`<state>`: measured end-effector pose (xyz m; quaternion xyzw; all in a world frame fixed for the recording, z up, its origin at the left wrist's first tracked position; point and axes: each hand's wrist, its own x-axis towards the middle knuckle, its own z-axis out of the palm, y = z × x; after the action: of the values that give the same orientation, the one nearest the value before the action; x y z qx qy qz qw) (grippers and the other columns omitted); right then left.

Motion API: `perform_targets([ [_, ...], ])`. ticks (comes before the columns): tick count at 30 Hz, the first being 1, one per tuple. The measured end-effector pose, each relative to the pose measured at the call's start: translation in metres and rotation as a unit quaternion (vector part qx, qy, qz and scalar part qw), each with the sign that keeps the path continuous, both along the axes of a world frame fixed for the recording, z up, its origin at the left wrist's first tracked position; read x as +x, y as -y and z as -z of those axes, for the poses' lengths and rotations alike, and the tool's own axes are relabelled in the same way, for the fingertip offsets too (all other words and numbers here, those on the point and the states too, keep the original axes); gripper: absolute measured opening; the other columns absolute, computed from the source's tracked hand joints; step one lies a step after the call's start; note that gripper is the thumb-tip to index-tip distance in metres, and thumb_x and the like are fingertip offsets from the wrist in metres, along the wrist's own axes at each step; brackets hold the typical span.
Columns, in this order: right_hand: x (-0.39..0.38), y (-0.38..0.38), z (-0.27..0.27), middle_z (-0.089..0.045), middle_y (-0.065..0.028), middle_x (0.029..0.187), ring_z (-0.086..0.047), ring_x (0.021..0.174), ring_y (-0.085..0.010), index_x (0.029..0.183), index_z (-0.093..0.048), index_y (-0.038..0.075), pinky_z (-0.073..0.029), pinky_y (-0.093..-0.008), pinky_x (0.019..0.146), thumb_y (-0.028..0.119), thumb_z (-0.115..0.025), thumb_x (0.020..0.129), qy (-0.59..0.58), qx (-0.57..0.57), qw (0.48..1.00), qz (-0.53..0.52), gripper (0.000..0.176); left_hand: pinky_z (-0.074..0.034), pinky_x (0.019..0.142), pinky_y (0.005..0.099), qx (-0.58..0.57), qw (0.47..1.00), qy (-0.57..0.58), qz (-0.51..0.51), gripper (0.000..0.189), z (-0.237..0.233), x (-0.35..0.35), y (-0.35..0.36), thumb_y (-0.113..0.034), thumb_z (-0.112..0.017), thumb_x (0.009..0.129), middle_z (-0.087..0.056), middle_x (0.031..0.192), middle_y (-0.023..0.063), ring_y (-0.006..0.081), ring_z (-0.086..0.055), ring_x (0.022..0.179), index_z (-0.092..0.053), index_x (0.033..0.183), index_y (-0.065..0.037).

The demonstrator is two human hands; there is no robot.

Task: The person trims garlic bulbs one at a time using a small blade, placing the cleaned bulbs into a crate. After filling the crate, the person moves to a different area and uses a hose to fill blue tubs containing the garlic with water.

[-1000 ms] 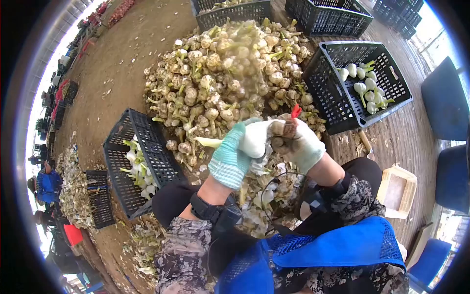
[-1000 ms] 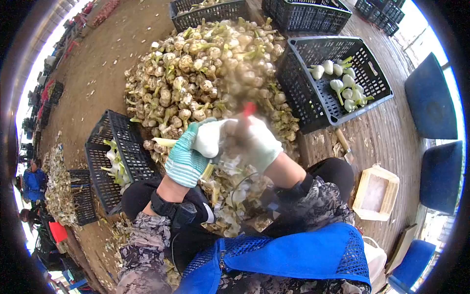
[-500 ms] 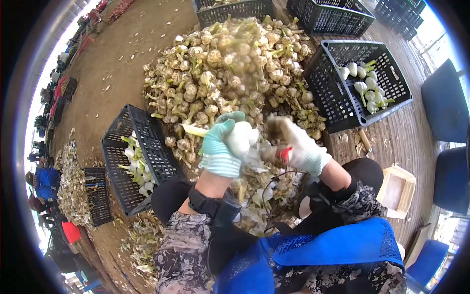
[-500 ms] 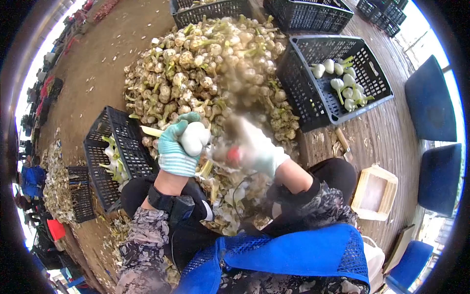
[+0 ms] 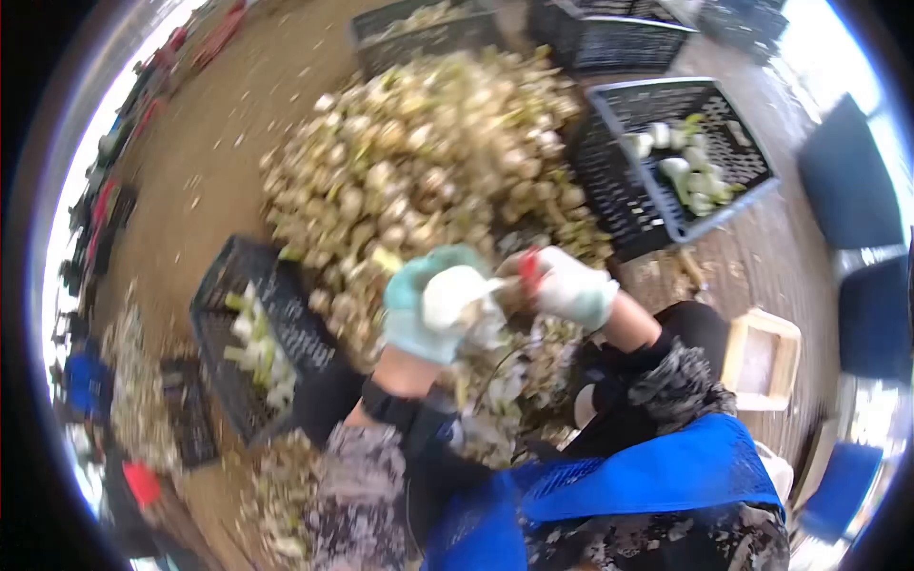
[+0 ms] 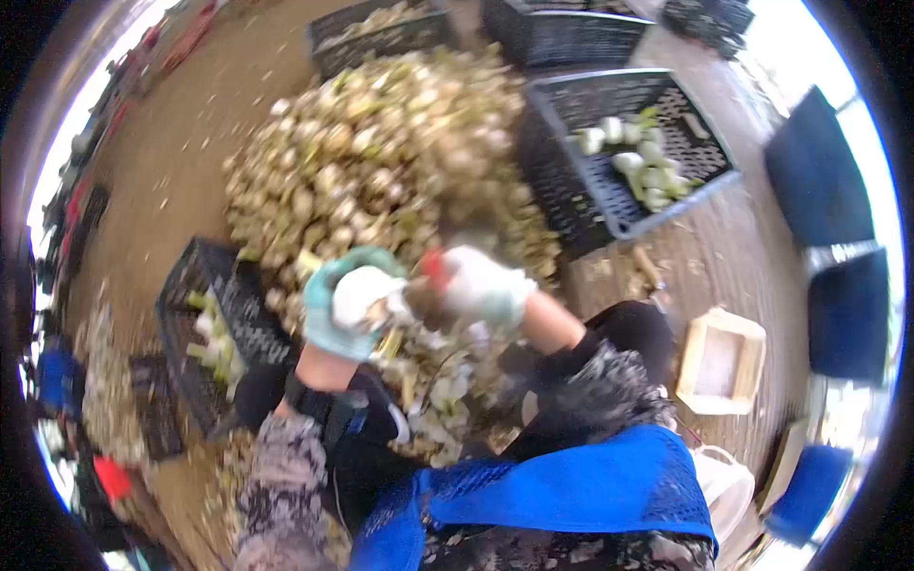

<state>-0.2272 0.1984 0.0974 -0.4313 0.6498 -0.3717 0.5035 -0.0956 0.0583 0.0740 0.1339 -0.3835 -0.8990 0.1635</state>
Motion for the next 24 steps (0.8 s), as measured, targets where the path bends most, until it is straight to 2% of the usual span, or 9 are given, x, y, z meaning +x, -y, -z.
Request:
perform_targets([
  [1, -0.003, -0.002, 0.013, -0.064, -0.0137, 0.086, -0.062, 0.078, -0.0250, 0.109, -0.054, 0.008, -0.051, -0.0341, 0.066, 0.016, -0.058, 0.077, -0.155, -0.016, 0.988, -0.001, 0.034, -0.052, 0.063, 0.0348, 0.030, 0.994, 0.090, -0.052, 0.030, -0.001, 0.003, -0.005, -0.022, -0.043, 0.083, -0.063, 0.079, 0.0135, 0.0240, -0.062, 0.070, -0.061, 0.085, 0.002],
  [4, 0.004, -0.012, 0.010, -0.048, -0.0231, 0.118, -0.050, 0.106, -0.0337, 0.129, -0.035, 0.005, -0.043, -0.0364, 0.085, 0.019, -0.062, 0.070, -0.240, -0.158, 0.952, 0.106, 0.066, -0.052, 0.065, 0.0299, -0.077, 0.986, 0.145, -0.024, 0.034, -0.009, 0.002, -0.006, -0.017, -0.068, 0.073, -0.063, 0.081, 0.0087, 0.0194, -0.062, 0.074, -0.058, 0.097, 0.004],
  [6, 0.011, -0.015, -0.006, -0.052, -0.0209, 0.110, -0.051, 0.103, -0.0352, 0.125, -0.039, 0.004, -0.043, -0.0372, 0.084, 0.015, -0.064, 0.070, -0.165, -0.269, 0.945, 0.092, 0.061, -0.050, 0.068, 0.0345, -0.025, 0.986, 0.166, -0.009, 0.033, 0.003, -0.001, 0.004, -0.025, -0.056, 0.077, -0.062, 0.086, 0.0105, 0.0225, -0.060, 0.078, -0.057, 0.098, 0.001],
  [7, 0.017, -0.016, 0.001, -0.043, -0.0198, 0.125, -0.047, 0.110, -0.0352, 0.129, -0.036, 0.005, -0.043, -0.0372, 0.087, 0.010, -0.063, 0.070, -0.151, -0.291, 0.943, 0.058, 0.065, -0.049, 0.070, 0.0368, 0.032, 0.983, 0.180, -0.009, 0.035, 0.014, -0.007, 0.004, -0.029, -0.049, 0.079, -0.061, 0.089, 0.0115, 0.0240, -0.059, 0.080, -0.057, 0.098, -0.001],
  [9, 0.029, -0.014, 0.000, -0.050, -0.0197, 0.116, -0.052, 0.097, -0.0375, 0.126, -0.041, 0.005, -0.046, -0.0396, 0.079, 0.003, -0.058, 0.067, -0.235, -0.222, 0.941, 0.100, 0.062, -0.048, 0.070, 0.0446, 0.134, 0.967, 0.211, -0.055, 0.037, 0.023, -0.019, -0.005, -0.035, -0.044, 0.081, -0.060, 0.090, 0.0112, 0.0288, -0.058, 0.080, -0.057, 0.092, -0.003],
  [13, 0.031, -0.016, 0.021, -0.057, -0.0135, 0.087, -0.057, 0.082, -0.0333, 0.109, -0.053, 0.002, -0.047, -0.0403, 0.068, 0.006, -0.058, 0.066, -0.328, -0.203, 0.909, 0.159, 0.044, -0.049, 0.070, 0.0436, 0.058, 0.976, 0.209, -0.007, 0.031, 0.072, -0.021, 0.032, -0.028, -0.045, 0.080, -0.061, 0.089, 0.0110, 0.0287, -0.058, 0.081, -0.058, 0.093, -0.004],
  [17, 0.030, -0.031, -0.005, -0.061, -0.0152, 0.065, -0.061, 0.066, -0.0343, 0.066, -0.062, 0.002, -0.049, -0.0388, 0.059, 0.020, -0.066, 0.060, -0.391, -0.133, 0.897, 0.157, 0.019, -0.050, 0.068, 0.0433, 0.026, 0.971, 0.238, 0.011, 0.032, 0.060, -0.051, 0.001, -0.031, -0.045, 0.081, -0.061, 0.088, 0.0110, 0.0284, -0.058, 0.079, -0.059, 0.093, -0.004],
  [21, 0.023, -0.041, -0.017, -0.064, -0.0153, 0.074, -0.062, 0.071, -0.0262, 0.077, -0.068, 0.010, -0.047, -0.0417, 0.061, 0.025, -0.066, 0.061, -0.470, -0.073, 0.877, 0.071, 0.022, -0.050, 0.067, 0.0431, 0.011, 0.968, 0.249, 0.037, 0.034, 0.053, -0.075, -0.026, -0.034, -0.045, 0.082, -0.061, 0.086, 0.0109, 0.0282, -0.058, 0.077, -0.059, 0.093, -0.005],
  [24, 0.017, -0.040, 0.001, -0.064, -0.0119, 0.076, -0.060, 0.071, -0.0290, 0.079, -0.068, 0.013, -0.046, -0.0405, 0.061, 0.020, -0.062, 0.064, -0.299, -0.114, 0.939, 0.130, 0.017, -0.050, 0.066, 0.0429, 0.006, 0.967, 0.250, 0.056, 0.035, 0.048, -0.088, -0.044, -0.036, -0.045, 0.083, -0.061, 0.085, 0.0109, 0.0279, -0.058, 0.075, -0.059, 0.093, -0.005],
])
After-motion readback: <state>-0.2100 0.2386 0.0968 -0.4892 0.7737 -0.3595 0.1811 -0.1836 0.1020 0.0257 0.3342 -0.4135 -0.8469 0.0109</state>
